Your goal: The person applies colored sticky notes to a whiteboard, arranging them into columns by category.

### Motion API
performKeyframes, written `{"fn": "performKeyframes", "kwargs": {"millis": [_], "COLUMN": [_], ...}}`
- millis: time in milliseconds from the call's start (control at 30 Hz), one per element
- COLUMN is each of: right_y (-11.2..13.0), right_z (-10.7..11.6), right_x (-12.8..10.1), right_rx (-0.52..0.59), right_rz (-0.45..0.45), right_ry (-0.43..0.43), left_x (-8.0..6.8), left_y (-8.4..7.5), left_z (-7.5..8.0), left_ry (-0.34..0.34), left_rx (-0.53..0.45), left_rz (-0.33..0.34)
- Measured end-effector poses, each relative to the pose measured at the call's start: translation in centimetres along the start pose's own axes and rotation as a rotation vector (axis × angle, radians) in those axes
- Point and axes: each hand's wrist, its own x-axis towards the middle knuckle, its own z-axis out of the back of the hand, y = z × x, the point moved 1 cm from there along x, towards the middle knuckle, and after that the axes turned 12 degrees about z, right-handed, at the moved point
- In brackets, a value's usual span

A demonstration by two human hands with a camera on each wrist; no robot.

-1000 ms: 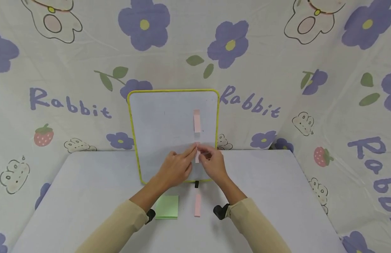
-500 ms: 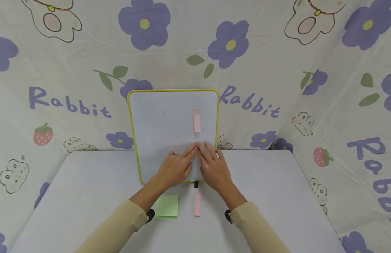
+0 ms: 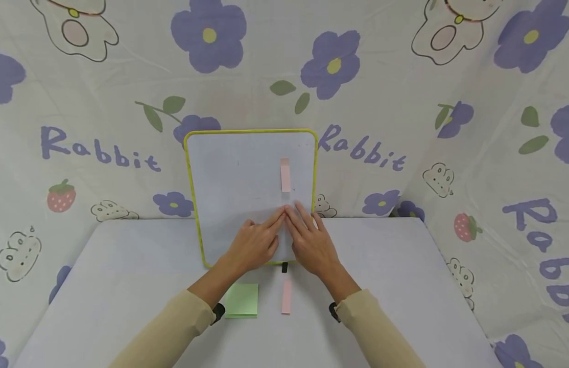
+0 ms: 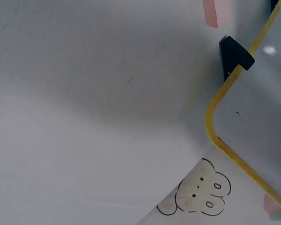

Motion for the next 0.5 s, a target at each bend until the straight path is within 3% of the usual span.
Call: {"fn": "performKeyframes", "kwargs": {"millis": [333, 500], "right_y": [0.14, 0.03], "right_z": [0.02, -0.14], "right_x": [0.08, -0.28], "right_rx": [-0.004, 0.006], "right_rz": [-0.002, -0.02], "right_ry": [0.07, 0.022], "left_x": [-0.15, -0.1], "left_y": [0.24, 0.19], "left_z": [0.1, 0.45], "left_ry": [-0.029, 0.011], "left_rx": [-0.02, -0.023], "left_rz": [-0.009, -0.007]}}
